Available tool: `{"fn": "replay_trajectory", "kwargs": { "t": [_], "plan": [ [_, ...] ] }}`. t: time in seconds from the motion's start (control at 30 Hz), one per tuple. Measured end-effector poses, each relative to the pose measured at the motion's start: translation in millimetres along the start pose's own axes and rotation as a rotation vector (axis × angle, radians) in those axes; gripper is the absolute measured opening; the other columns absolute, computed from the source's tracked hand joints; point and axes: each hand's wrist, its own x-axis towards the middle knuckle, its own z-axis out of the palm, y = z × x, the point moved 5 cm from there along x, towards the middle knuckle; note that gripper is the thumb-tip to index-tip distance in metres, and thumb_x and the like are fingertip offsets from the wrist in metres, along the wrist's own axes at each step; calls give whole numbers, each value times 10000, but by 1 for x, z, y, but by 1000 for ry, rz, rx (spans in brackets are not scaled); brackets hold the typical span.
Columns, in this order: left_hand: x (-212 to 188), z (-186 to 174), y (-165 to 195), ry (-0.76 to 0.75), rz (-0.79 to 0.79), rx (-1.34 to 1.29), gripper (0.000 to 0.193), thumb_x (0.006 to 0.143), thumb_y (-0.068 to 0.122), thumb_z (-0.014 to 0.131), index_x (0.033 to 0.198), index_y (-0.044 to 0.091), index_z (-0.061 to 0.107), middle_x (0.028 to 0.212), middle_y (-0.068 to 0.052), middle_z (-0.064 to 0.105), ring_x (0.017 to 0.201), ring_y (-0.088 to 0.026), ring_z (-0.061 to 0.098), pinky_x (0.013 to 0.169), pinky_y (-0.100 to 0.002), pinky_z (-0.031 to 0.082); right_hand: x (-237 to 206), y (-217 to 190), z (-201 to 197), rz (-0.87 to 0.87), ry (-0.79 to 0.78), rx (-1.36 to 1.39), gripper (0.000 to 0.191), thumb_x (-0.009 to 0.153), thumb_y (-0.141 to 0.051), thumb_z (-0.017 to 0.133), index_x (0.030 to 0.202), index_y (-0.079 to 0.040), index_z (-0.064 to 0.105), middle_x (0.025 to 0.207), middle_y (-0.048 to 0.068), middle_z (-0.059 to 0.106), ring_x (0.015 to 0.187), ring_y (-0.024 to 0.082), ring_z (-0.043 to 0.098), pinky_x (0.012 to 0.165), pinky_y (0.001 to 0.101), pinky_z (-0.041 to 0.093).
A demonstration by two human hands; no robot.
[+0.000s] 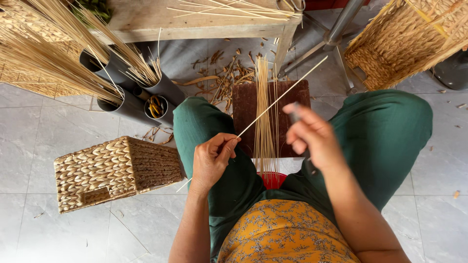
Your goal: The person sits on the floor and peels thin bamboo strips off long bamboo sticks with a knife, rotating each stick to remove the outer layer, then sets the peeled sticks on the table. The person works through the sticks one at a time, holding each across their lap.
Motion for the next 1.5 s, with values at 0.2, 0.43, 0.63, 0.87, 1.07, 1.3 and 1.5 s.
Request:
{"fn": "replay_trajectory", "kwargs": {
  "t": [0.2,0.43,0.63,0.87,1.07,1.3,1.5],
  "plan": [
    [0,2,1,-35,-6,17,106,944,113,697,1008,62,766,626,-2,683,533,-40,615,485,-222,473,-10,22,90,141,-436,-59,500,1028,-86,501,1520,-137,429,767,67,669,537,49,489,497,195,433],
    [1,0,2,-44,62,-5,97,945,111,710,1002,54,764,665,-2,701,584,-36,655,515,-214,499,1,36,91,137,-356,14,416,1039,-89,525,1453,-49,531,790,68,662,554,59,509,497,209,443],
    [2,-2,-7,-69,10,-13,95,946,110,717,990,58,784,621,-2,665,537,-30,575,477,-215,436,9,32,68,92,-278,80,383,1060,-113,530,1428,-24,584,776,43,618,559,46,466,494,193,403],
    [3,-2,-9,-74,2,-22,89,941,105,722,972,63,794,598,9,648,494,-17,532,439,-210,411,26,21,5,53,-55,246,367,1044,-112,555,1404,-55,599,778,45,599,564,61,464,500,215,389],
    [3,0,-7,-93,-8,-11,89,943,107,720,972,64,792,601,9,653,497,-17,543,441,-207,426,32,11,-58,-60,138,267,354,1061,-101,563,1411,-75,607,808,45,590,581,85,481,513,233,391],
    [1,-1,-4,-69,-21,-32,101,958,120,704,978,73,791,601,10,659,491,-17,541,438,-210,426,21,-14,-75,-188,241,303,384,1092,-126,561,1473,-87,577,850,42,606,609,84,495,545,231,408],
    [0,5,-1,-22,-14,-15,106,959,119,697,992,73,787,602,1,664,481,-28,535,446,-221,421,-2,0,19,12,-127,35,509,1003,-106,550,1510,-118,503,756,79,676,520,57,484,486,207,413]
  ]
}}
